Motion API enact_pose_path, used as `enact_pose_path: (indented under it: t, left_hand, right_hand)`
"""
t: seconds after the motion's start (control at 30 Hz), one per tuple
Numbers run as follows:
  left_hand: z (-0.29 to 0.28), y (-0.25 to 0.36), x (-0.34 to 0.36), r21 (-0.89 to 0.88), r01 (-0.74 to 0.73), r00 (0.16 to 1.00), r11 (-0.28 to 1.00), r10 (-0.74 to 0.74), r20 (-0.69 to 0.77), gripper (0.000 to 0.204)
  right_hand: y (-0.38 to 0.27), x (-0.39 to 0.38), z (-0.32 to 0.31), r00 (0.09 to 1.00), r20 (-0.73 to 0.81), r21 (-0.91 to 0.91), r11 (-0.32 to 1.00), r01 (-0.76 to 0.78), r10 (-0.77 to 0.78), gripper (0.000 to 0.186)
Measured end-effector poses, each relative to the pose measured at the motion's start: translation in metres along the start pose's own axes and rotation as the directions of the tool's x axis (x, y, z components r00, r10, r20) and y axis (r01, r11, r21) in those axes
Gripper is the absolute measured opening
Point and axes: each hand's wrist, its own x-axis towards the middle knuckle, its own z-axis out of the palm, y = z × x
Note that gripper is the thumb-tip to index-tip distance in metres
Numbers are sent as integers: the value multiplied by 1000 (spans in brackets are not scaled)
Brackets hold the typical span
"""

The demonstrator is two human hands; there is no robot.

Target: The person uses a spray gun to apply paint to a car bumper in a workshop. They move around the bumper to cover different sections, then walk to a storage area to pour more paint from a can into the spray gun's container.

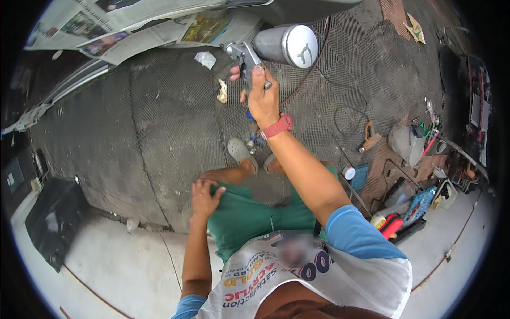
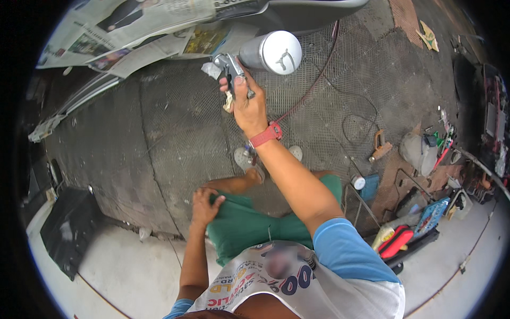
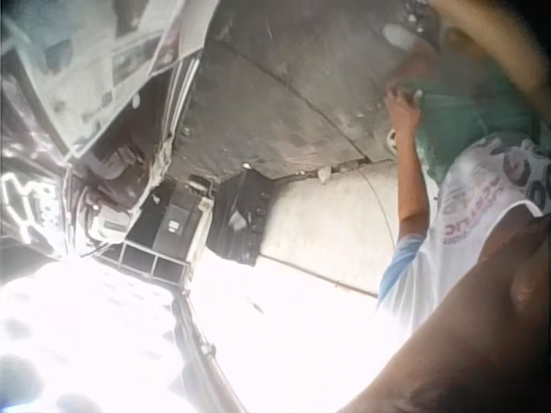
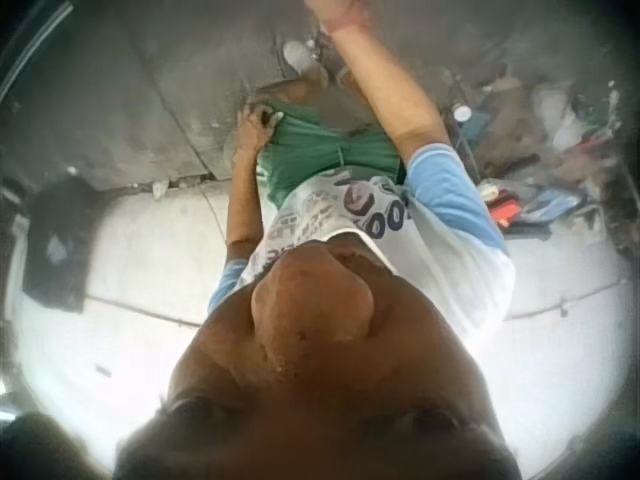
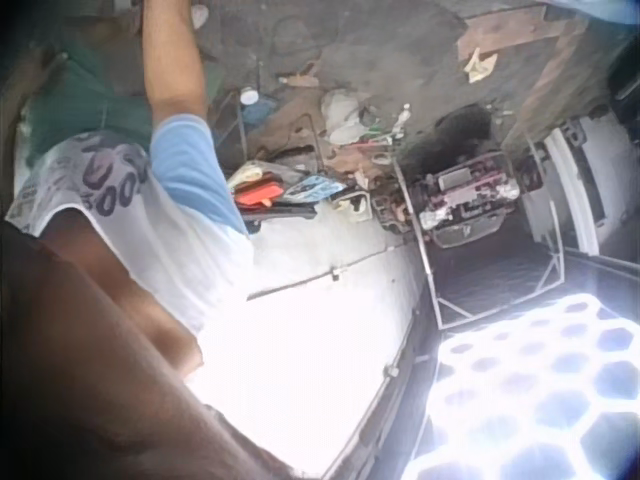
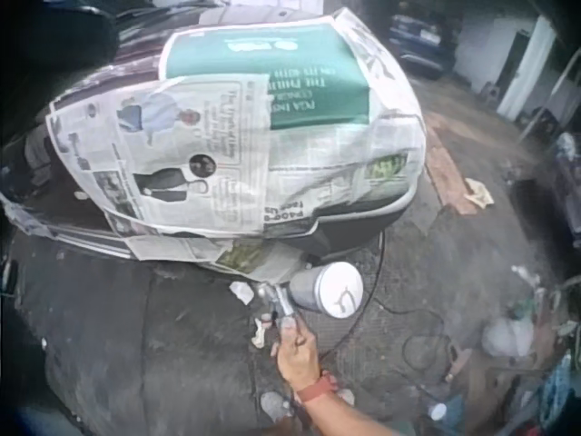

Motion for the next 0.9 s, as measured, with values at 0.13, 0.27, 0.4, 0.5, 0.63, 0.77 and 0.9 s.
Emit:
enact_pose_path:
  t: [0.13, 0.27, 0.4, 0.5, 0.63, 0.77, 0.9]
  left_hand:
    - [34, -50, 101, 141, -111, 919, 984, 156, -362, 51]
    - [53, -62, 166, 134, 115, 940, 984, -64, -335, 56]
    - [77, -59, 215, 171, 52, 884, 984, 34, -466, 57]
    - [94, -42, 248, 180, -20, 859, 983, 109, -501, 56]
    - [115, -28, 280, 214, -199, 784, 956, 287, -551, 46]
    - [124, -8, 292, 155, -254, 774, 955, 297, -559, 44]
    - [121, -18, 302, 142, -240, 797, 960, 278, -535, 38]
  right_hand:
    - [49, 10, -46, 982, -190, 89, 995, 34, -17, 61]
    - [57, 29, -98, 937, -321, 150, 969, 198, -141, 69]
    - [19, 59, -134, 925, -107, 34, 929, 370, -365, 75]
    - [-12, 67, -136, 966, 102, 154, 963, 220, -237, 62]
    - [-12, 90, -153, 956, 22, 67, 954, 291, -293, 63]
    - [7, 84, -157, 843, -274, -115, 886, 449, -463, 61]
    - [45, 67, -122, 797, -337, -107, 861, 497, -502, 57]
